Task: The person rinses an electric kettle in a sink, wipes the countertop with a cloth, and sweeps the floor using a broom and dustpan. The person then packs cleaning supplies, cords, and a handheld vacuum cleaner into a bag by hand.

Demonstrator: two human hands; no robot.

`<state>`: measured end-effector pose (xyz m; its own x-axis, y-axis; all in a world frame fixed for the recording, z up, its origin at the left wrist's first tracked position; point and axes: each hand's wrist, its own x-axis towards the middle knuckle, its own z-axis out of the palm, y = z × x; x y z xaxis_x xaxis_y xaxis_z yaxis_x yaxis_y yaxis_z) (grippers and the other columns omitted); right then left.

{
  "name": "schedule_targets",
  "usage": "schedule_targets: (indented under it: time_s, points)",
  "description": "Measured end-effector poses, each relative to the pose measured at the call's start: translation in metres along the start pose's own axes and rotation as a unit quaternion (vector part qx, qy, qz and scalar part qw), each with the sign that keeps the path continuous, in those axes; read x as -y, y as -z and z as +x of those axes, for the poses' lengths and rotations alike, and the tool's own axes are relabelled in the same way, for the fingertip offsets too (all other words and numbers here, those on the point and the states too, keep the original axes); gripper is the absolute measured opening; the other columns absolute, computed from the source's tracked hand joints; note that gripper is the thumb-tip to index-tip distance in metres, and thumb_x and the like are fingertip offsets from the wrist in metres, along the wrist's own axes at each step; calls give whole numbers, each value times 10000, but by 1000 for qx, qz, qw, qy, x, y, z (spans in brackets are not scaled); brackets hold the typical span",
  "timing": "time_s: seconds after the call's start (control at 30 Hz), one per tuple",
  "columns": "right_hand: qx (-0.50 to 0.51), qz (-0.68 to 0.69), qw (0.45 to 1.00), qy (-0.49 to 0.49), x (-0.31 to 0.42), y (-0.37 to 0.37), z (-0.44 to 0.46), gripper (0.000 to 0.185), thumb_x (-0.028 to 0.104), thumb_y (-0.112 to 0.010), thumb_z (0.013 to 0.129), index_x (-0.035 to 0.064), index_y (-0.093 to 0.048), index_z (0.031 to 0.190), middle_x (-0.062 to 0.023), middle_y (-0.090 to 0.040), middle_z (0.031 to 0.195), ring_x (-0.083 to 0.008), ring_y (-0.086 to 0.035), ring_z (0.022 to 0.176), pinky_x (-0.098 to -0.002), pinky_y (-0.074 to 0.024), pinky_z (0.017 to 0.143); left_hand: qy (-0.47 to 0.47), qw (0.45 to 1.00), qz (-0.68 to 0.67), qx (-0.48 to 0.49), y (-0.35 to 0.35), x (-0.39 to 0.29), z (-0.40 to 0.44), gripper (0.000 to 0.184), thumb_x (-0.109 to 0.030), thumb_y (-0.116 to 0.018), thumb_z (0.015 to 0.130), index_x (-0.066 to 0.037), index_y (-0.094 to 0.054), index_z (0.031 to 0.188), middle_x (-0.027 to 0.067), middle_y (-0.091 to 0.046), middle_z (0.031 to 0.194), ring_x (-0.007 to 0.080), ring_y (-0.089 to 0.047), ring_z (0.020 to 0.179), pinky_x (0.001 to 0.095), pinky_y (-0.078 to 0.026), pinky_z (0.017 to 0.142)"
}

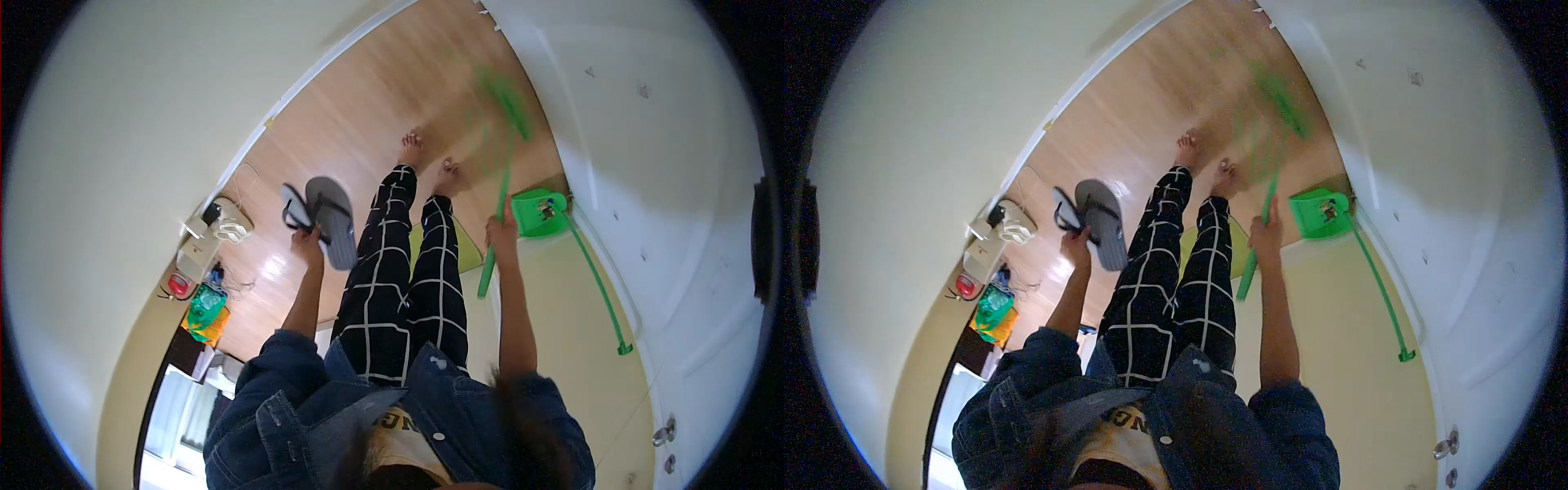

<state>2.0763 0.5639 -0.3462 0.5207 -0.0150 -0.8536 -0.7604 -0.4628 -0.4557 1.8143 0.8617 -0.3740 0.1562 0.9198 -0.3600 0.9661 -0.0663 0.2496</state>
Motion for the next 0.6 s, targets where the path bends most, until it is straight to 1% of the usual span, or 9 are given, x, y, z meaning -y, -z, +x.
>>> schedule_targets:
  time_s: [0.03,0.13,0.17,0.2,0.23,0.3,0.4,0.47,0.6]
  points:
    - [-45,-1,999,-1,-2,6,20,503,47,-425,723,15,-349,1219,-17,-414,495,-101,-383,342,-246,-348,307,10,999,33,-11,9,12,-9,307,-249,-733,552,-9,-546,591,137,-521,623,272,-520,594,395,-398,545]
    - [91,110,989,-34,19,31,114,55,87,-462,734,75,-412,713,-44,-416,473,-159,-420,347,-284,-356,310,13,994,99,-41,27,56,-43,315,-251,-726,562,-12,-521,569,131,-498,604,286,-498,582,406,-381,543]
    - [101,146,982,-60,22,27,152,99,121,-477,740,72,-434,665,-49,-421,475,-174,-425,355,-306,-364,324,45,998,27,-32,24,88,-56,328,-259,-721,568,-11,-505,559,130,-488,598,292,-493,579,416,-369,538]
    - [152,112,981,52,43,21,167,151,126,-485,729,82,-429,596,-56,-443,497,-174,-440,382,-304,-374,343,42,996,69,-33,33,81,-73,315,-250,-719,573,-11,-515,570,126,-489,603,285,-495,584,413,-367,546]
    - [182,10,983,29,92,10,160,141,135,-520,706,75,-453,597,-65,-455,526,-174,-458,424,-288,-376,365,59,996,67,-20,41,76,-87,301,-244,-716,577,-10,-528,584,123,-489,605,281,-495,586,411,-367,551]
    - [169,124,969,129,107,-13,193,126,144,-566,672,62,-482,623,-66,-460,551,-173,-454,437,-292,-361,372,80,996,48,-6,47,82,-112,276,-231,-712,582,-10,-548,609,117,-489,608,273,-494,587,406,-367,557]
    - [101,52,983,145,129,-47,216,198,134,-488,704,50,-449,529,-56,-446,524,-162,-421,396,-278,-337,338,99,994,38,5,44,94,-143,247,-211,-710,583,-15,-569,636,109,-487,610,264,-491,584,398,-368,560]
    - [179,78,977,87,152,-54,217,157,115,-488,703,48,-459,565,-49,-448,533,-143,-417,405,-266,-336,342,117,989,89,20,50,83,-158,233,-198,-711,581,-19,-578,649,105,-487,613,260,-491,583,396,-370,560]
    - [217,67,959,171,215,-58,198,95,87,-494,707,50,-458,627,-36,-461,537,-108,-432,423,-242,-344,358,149,988,40,20,44,90,-179,257,-173,-719,571,-12,-521,597,95,-475,614,252,-479,568,369,-376,553]
